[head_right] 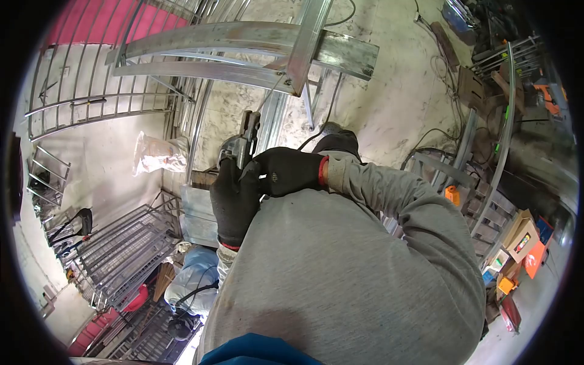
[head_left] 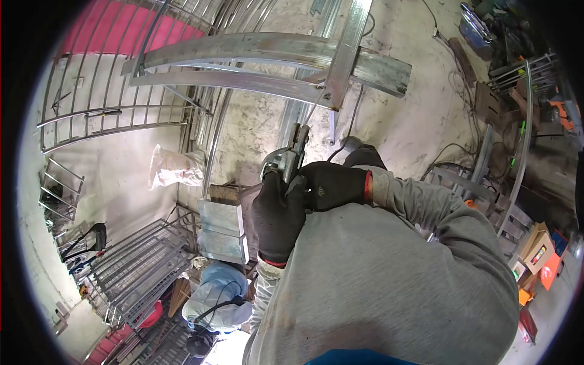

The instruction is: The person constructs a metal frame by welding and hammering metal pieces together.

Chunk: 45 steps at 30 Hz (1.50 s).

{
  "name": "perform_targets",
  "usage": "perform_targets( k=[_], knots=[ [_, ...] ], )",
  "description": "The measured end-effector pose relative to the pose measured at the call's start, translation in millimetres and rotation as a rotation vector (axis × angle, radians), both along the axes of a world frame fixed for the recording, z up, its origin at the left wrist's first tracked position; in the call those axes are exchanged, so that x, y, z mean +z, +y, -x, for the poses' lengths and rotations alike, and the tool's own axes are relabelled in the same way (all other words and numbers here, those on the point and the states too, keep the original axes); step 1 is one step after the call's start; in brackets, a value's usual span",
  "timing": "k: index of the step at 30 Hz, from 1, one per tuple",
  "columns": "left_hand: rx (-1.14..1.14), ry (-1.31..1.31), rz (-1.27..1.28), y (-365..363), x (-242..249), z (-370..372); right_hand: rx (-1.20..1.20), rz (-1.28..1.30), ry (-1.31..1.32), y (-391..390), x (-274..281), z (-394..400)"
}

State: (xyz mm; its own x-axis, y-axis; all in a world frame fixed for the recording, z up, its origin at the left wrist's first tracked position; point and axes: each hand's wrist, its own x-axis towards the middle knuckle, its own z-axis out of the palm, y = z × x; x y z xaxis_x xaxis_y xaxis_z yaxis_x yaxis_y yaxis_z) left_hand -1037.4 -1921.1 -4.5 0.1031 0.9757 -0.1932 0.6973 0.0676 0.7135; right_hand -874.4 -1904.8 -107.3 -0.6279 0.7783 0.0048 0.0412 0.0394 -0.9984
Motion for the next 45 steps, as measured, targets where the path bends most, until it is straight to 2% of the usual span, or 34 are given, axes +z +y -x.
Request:
perform_targets(
  k=[10, 22, 28, 31, 34, 35, 36, 39, 40, 41, 42, 43, 45],
  knots=[
    [-0.025, 0.115, -0.022, 0, -4, -3, -0.014, -0.114, -0.039, -1, -1, -3],
    [-0.009, 0.087, -0.010, 1, -12, -1, -0.037, -0.024, 0.023, -2, -3, -3],
    [-0.018, 0.115, -0.035, 1, -15, 0, -0.006, 0.013, -0.034, 1, -4, -3],
    [-0.005, 0.121, -0.008, 2, -10, -3, -0.003, -0.028, 0.019, 1, -10, -2],
    [-0.044, 0.134, -0.024, 4, -15, 1, 0.096, 0.094, -0.134, 9, 13, -5],
    [-0.043, 0.134, -0.024, 4, -12, 0, 0.097, 0.095, -0.134, 7, 7, -2],
    [-0.027, 0.139, -0.017, 4, -9, -3, 0.064, 0.177, -0.001, 5, 2, 1],
    [-0.018, 0.158, -0.038, 4, -12, -4, 0.084, 0.095, -0.099, 4, 3, -4],
    [-0.028, 0.171, -0.068, 3, -16, -2, 0.027, -0.009, 0.033, -5, 0, -8],
    [-0.073, -0.028, -0.156, 0, -22, 7, 0.043, 0.065, 0.003, 0, -4, 0],
    [0.007, -0.049, -0.123, -3, -28, 7, 0.057, 0.138, -0.027, 6, -6, 7],
    [0.064, -0.096, -0.135, -5, -32, 9, 0.122, -0.019, -0.012, 9, -7, -2],
    [0.123, -0.148, -0.146, -10, -32, 11, 0.016, 0.197, 0.208, 4, 11, -12]
  ],
)
